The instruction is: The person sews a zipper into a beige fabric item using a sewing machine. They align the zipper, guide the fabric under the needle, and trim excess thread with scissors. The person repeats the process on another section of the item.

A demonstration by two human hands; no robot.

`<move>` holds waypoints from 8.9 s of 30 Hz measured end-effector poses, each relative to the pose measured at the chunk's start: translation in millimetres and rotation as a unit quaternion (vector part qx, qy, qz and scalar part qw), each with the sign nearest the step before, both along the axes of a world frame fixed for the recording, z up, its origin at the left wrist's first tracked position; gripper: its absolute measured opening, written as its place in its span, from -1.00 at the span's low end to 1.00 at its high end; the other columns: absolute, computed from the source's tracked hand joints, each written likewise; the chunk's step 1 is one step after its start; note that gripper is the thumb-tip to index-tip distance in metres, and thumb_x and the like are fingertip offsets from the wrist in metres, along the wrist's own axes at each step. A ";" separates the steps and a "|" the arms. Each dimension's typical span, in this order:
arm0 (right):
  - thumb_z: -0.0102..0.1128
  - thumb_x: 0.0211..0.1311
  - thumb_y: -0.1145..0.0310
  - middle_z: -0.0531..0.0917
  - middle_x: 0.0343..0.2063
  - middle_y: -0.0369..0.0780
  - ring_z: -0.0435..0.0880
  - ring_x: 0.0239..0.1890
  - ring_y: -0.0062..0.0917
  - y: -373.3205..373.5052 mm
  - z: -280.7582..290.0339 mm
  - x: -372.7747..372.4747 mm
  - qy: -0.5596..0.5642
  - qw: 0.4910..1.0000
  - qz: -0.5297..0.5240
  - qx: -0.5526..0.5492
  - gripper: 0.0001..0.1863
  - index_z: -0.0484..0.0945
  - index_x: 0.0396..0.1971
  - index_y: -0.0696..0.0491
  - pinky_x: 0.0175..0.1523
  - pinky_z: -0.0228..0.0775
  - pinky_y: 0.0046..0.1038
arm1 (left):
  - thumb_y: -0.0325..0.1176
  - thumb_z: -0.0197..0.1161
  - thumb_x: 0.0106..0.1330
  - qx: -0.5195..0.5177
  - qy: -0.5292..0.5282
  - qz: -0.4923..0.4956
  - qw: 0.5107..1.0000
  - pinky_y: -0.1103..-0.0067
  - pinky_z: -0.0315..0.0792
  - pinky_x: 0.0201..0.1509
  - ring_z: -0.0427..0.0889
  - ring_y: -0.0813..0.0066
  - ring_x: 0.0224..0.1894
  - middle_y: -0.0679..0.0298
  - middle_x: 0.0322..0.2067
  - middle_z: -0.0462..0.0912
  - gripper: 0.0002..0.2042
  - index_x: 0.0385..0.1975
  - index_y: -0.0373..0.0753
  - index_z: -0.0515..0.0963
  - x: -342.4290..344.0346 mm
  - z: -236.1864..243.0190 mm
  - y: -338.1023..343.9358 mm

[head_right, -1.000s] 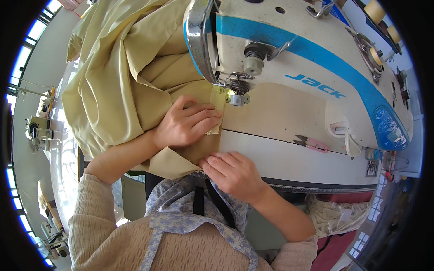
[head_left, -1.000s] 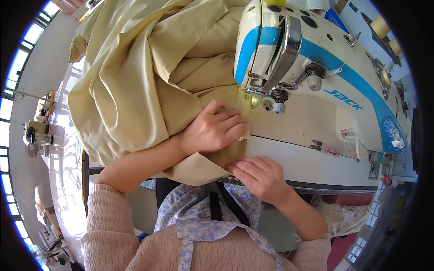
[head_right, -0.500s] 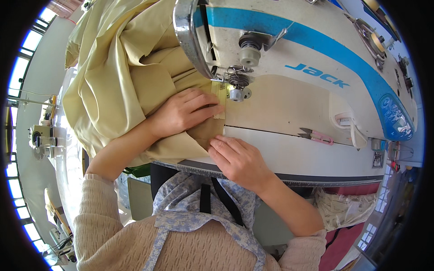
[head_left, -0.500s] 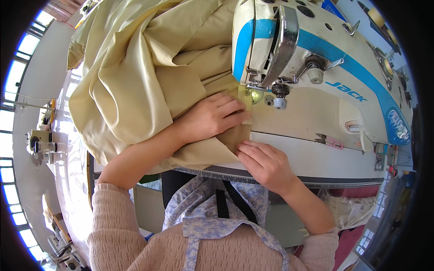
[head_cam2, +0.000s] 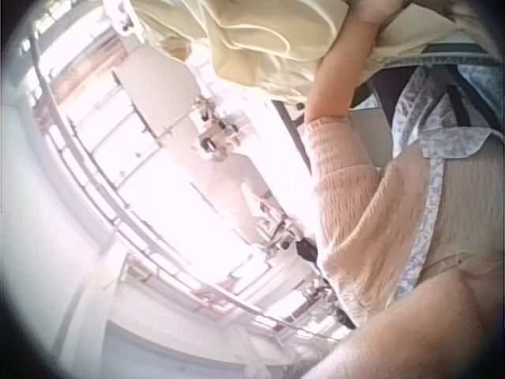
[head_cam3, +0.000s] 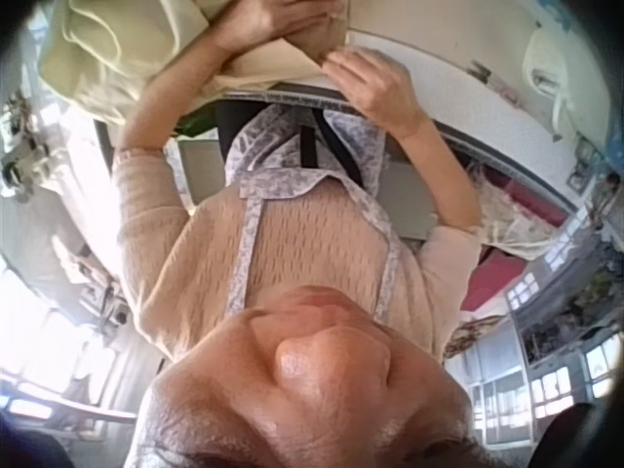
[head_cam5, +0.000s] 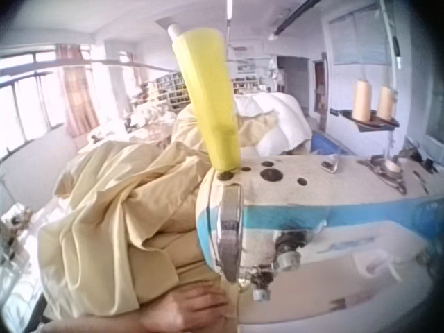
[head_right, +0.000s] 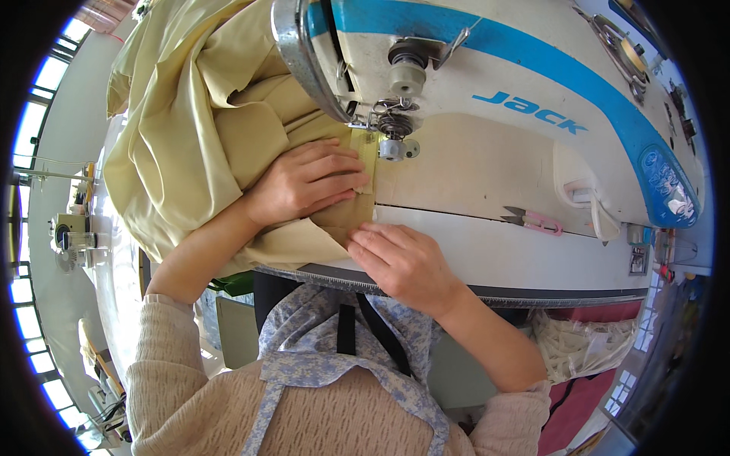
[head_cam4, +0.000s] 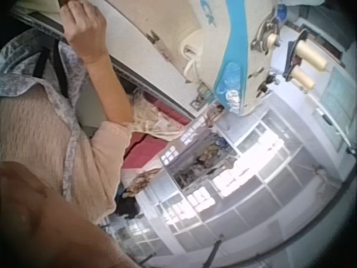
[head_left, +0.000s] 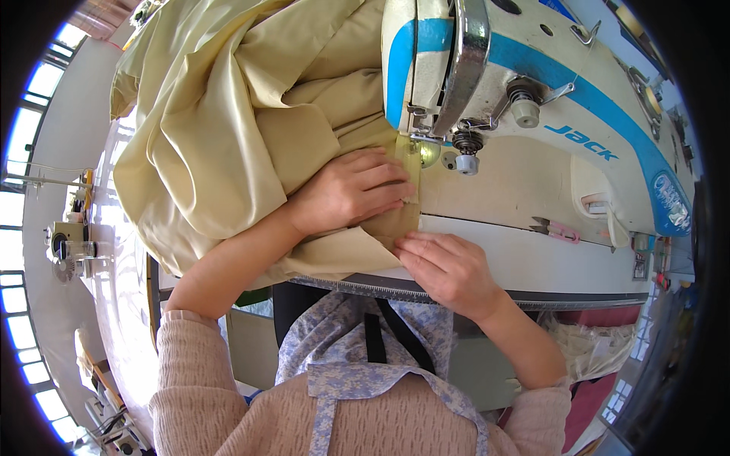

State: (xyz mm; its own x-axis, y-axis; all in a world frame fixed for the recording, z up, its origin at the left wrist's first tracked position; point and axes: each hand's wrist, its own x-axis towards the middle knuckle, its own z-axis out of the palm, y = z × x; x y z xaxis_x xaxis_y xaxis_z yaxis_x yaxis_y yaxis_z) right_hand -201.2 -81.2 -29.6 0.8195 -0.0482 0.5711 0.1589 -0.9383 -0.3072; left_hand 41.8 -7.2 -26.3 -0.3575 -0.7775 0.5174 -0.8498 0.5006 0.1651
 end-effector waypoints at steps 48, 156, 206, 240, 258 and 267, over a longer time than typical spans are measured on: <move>0.36 0.06 0.51 0.76 -0.23 -0.23 0.76 -0.24 -0.46 -32.7 -2.3 37.0 -0.029 0.993 -0.100 -0.057 -0.88 0.69 -0.35 0.12 -0.20 0.54 -0.44 | -0.37 0.27 0.10 -0.090 -0.038 0.004 0.995 0.31 0.53 0.15 0.60 0.19 -0.02 0.30 -0.18 0.63 -0.80 -0.25 -0.10 0.65 39.0 -9.1 -53.0; -0.20 0.69 0.20 0.62 -0.61 -0.19 0.67 -0.57 -0.47 60.6 29.0 10.4 -0.049 0.808 -0.055 0.584 -0.65 0.46 -0.15 0.16 -0.22 0.60 -0.47 | 0.08 0.42 0.23 0.111 0.031 0.099 0.988 0.19 0.24 0.51 0.44 0.15 0.34 0.21 0.25 0.51 -0.33 0.29 -0.14 0.50 -5.3 2.0 93.8; 0.01 0.63 0.25 0.66 -0.41 -0.25 0.59 -0.36 -0.66 60.5 -4.6 37.1 -0.181 0.801 -0.124 0.557 -0.70 0.58 -0.19 0.17 -0.23 0.43 -0.61 | -0.21 0.28 0.36 0.107 -0.003 0.137 0.985 0.22 0.28 0.46 0.43 0.17 0.34 0.22 0.24 0.53 -0.59 0.15 -0.23 0.58 -13.5 6.8 108.6; 0.18 0.50 0.37 0.71 -0.39 -0.17 0.72 -0.36 -0.44 62.0 -10.6 63.2 -0.006 0.927 -0.169 0.334 -0.86 0.60 -0.20 0.14 -0.22 0.53 -0.45 | -0.41 0.26 0.23 0.099 0.020 0.154 0.983 0.18 0.31 0.43 0.42 0.17 0.35 0.19 0.29 0.49 -0.47 0.28 -0.10 0.51 -31.0 1.2 135.7; 0.29 0.12 0.54 0.68 -0.02 -0.23 0.66 -0.50 -0.46 89.6 17.1 8.1 0.078 0.987 -0.127 0.055 -0.52 0.60 0.11 0.01 -0.38 0.52 -0.45 | -0.43 0.26 0.28 0.201 0.083 0.141 0.966 0.31 0.56 0.19 0.57 0.13 0.23 0.19 0.17 0.60 -0.64 0.10 -0.18 0.61 -10.6 51.2 172.5; 0.40 0.01 0.47 0.66 -0.33 -0.27 0.70 -0.45 -0.30 154.0 12.9 46.3 0.041 0.983 0.075 0.163 -0.74 0.67 -0.23 0.01 -0.34 0.58 -0.33 | -0.31 0.09 0.48 0.169 -0.029 0.231 0.958 0.31 0.54 0.17 0.62 0.14 0.09 0.20 0.07 0.63 -0.71 0.07 -0.24 0.61 50.1 44.3 15.7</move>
State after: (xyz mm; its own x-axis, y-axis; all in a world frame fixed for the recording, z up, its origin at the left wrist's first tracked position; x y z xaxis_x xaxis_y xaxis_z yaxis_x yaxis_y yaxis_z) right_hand -154.9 72.8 -16.7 0.8744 -0.0922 0.4763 0.2504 -0.7550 -0.6060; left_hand 91.9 8.5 18.1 0.0437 -0.9793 0.1977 -0.9804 -0.0040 0.1969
